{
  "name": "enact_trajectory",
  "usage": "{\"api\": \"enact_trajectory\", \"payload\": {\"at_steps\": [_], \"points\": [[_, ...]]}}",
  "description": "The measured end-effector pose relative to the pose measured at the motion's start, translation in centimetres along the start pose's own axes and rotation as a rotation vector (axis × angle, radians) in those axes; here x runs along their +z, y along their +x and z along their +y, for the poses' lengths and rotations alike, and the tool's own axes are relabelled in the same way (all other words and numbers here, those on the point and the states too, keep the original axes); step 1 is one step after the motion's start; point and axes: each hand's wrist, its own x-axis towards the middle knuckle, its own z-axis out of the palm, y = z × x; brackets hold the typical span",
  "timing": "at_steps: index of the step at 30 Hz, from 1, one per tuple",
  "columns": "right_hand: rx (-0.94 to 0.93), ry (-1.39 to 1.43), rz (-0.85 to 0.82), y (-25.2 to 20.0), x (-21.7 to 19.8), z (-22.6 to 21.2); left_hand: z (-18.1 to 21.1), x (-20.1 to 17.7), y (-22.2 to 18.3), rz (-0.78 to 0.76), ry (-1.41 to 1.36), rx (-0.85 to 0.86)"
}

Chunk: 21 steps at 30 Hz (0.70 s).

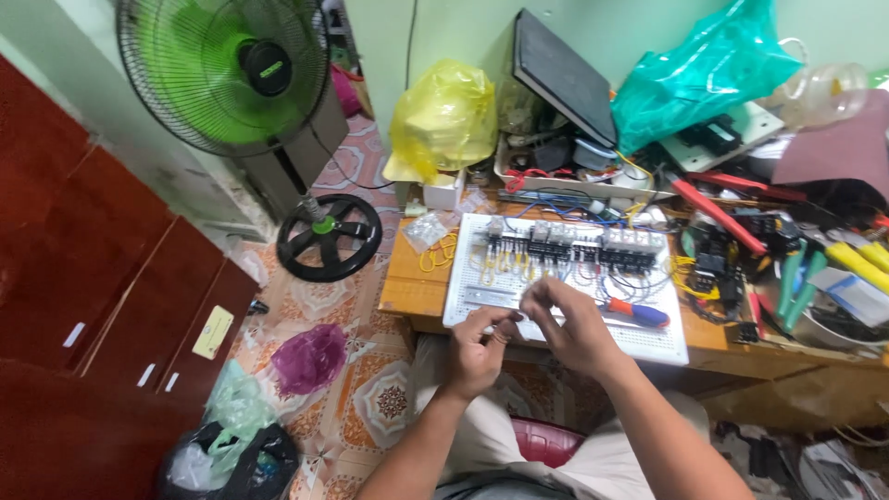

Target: Preparing and connecting electrical wires to a terminal block on a control panel using wire strippers, crimpers, and a screwdriver.

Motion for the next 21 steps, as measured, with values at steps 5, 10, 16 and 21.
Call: {"api": "enact_trajectory", "payload": {"at_steps": [5,10,16,21], "points": [[-0.009,-0.085,0.013,7.8,3.9,2.3,0.2,-4.1,-1.4,0.204,-0.002,-0.115],[-0.093,-0.280,-0.036,14.5,8.9,10.1,1.7,-7.4,-3.7,0.365,-0.079,-0.134],[0.107,-0.469,-0.156,20.3,6.9,8.2,2.4,-10.6,-5.8,0.347,-0.176,-0.283],[0.289,-0.484,-0.414,21.7,10.9,7.6,1.6,-10.4,-6.3,0.269,-0.178,-0.325]]}}
